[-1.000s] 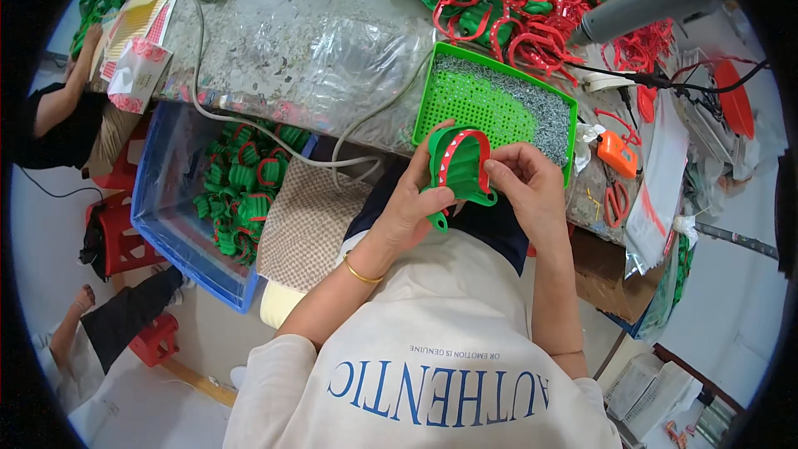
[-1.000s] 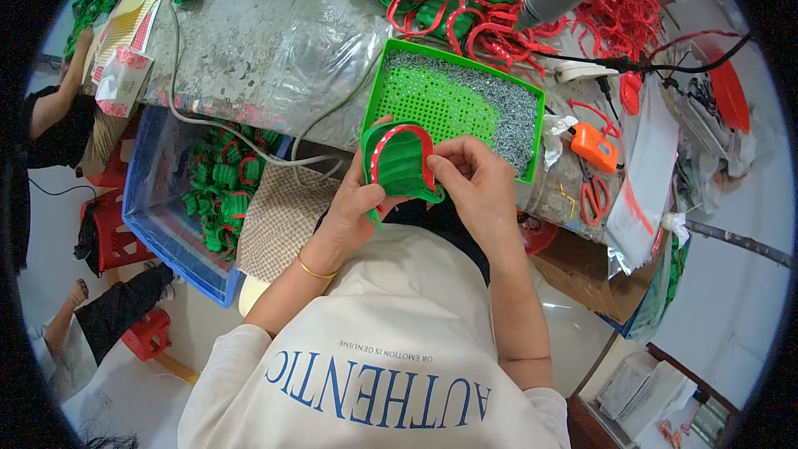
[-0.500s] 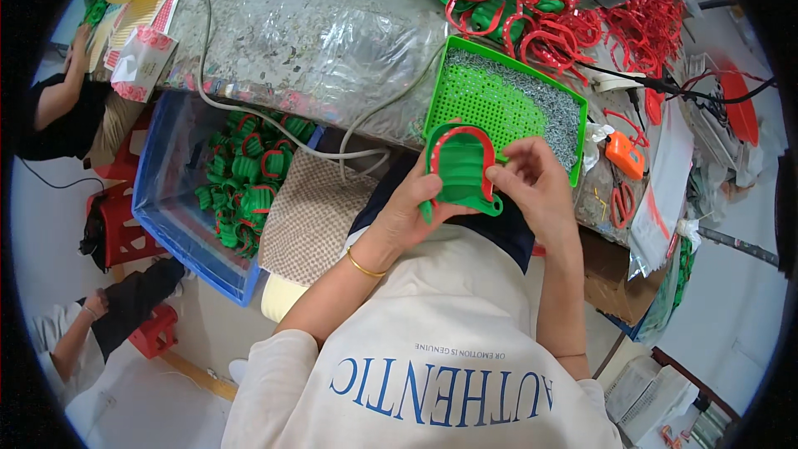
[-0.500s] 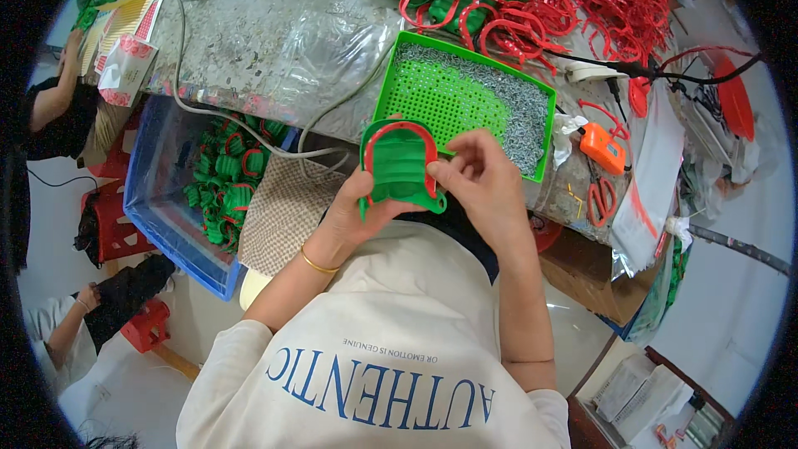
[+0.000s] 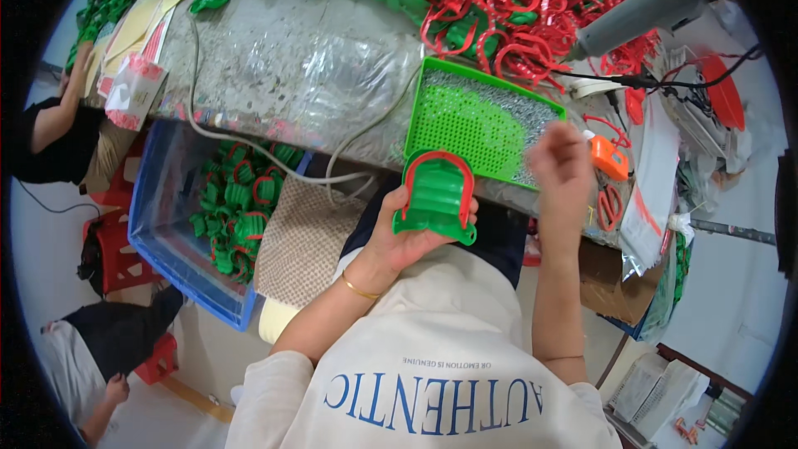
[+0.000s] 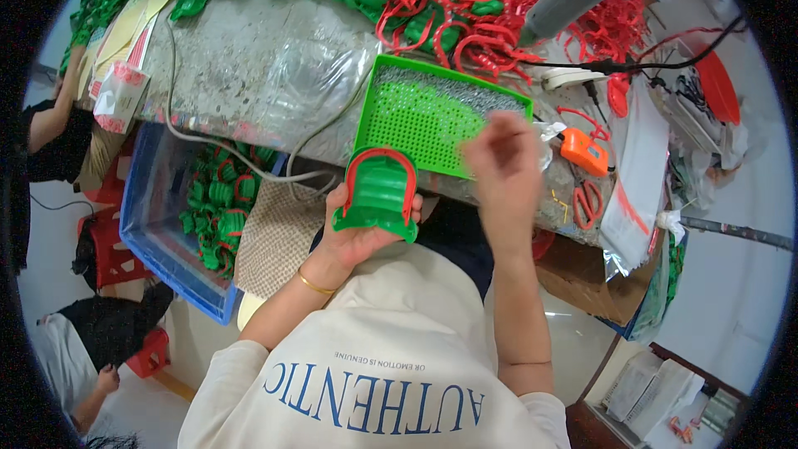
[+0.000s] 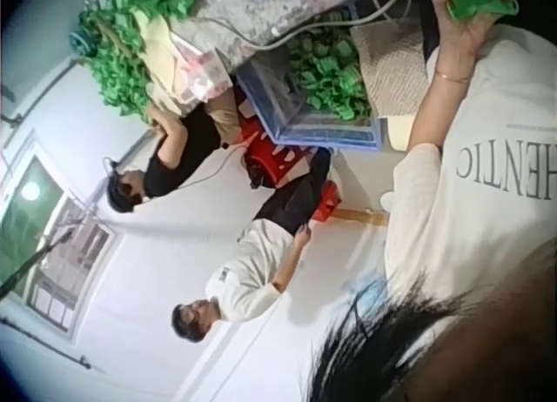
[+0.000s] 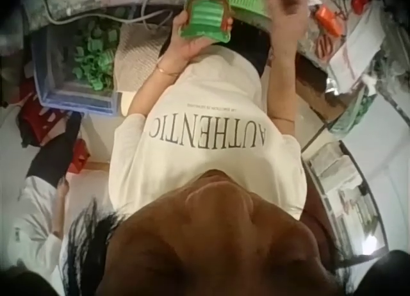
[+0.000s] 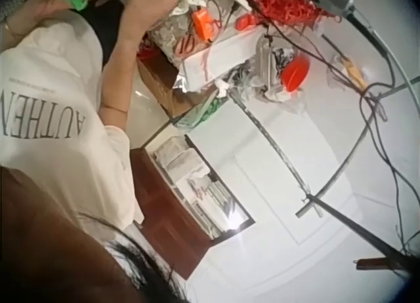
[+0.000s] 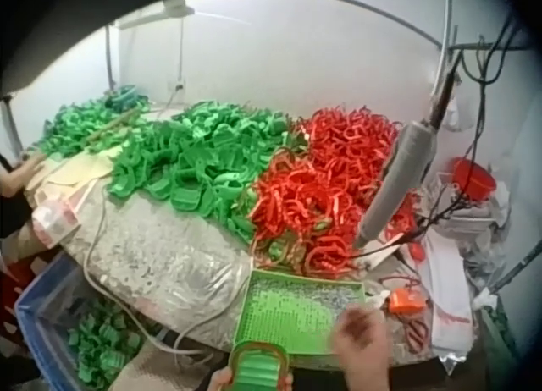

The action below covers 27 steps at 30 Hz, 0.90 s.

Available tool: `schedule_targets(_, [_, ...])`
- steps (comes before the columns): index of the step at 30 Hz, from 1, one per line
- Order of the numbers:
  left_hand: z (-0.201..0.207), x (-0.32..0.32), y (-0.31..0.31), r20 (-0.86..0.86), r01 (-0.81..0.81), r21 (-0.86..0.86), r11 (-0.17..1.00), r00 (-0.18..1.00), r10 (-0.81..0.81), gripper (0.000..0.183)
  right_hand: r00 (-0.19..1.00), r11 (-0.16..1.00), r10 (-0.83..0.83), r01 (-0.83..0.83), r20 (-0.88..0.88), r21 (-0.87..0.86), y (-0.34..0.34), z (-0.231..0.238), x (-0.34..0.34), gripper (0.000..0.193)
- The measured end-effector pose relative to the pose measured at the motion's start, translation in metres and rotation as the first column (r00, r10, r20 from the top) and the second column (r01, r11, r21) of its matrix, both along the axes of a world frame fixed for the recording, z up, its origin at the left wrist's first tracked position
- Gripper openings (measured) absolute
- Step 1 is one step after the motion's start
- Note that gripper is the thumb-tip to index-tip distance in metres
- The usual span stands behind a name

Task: The recorder is assembling red plastic components into green plastic holders and using a hand-held pneumatic tool to secure them at a factory workbench.

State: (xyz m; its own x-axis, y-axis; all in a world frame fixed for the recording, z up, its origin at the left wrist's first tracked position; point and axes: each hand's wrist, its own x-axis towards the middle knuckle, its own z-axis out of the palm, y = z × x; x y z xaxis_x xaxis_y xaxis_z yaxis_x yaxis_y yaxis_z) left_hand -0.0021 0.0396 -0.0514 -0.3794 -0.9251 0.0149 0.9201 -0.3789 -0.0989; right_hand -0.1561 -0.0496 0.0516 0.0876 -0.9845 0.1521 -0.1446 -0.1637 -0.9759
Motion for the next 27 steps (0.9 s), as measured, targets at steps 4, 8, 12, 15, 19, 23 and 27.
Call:
schedule_targets(4, [0.006,-0.003,0.005,0.098,0.033,0.018,0.999,0.995,-0.035,0.073,0.965,0.848,-0.176,0.249,0.194,-0.468,-0.062,0.041,-0.004,0.036])
schedule_targets(8, [0.017,-0.009,0.003,0.145,0.175,0.012,0.985,0.974,-0.175,0.071,0.978,0.906,0.194,-0.207,-0.072,-0.369,-0.107,0.076,-0.015,0.047])
schedule_targets(12, [0.022,-0.023,0.001,0.236,0.247,0.095,0.964,0.935,-0.263,0.074,0.857,0.857,0.512,-0.505,0.059,-0.101,-0.131,0.085,-0.028,0.053])
schedule_targets(15, [0.018,-0.026,0.001,0.092,0.255,0.088,0.963,0.96,-0.263,0.067,0.395,0.443,0.885,-0.876,0.246,-0.192,-0.131,0.088,-0.025,0.053])
schedule_targets(19, [0.01,-0.031,0.005,0.142,0.231,0.08,0.97,0.96,-0.24,0.071,0.956,0.956,0.278,-0.265,0.095,-0.129,-0.073,0.088,-0.001,0.044])
schedule_targets(23, [0.009,-0.036,0.009,0.246,0.24,0.162,0.957,0.93,-0.275,0.074,0.948,0.971,0.038,0.04,0.317,-0.237,-0.055,0.065,0.002,0.035])
schedule_targets(27, [0.004,-0.035,0.004,0.16,0.2,0.126,0.972,0.963,-0.218,0.071,0.958,0.98,-0.004,0.061,0.287,-0.19,-0.045,0.03,0.009,0.03])
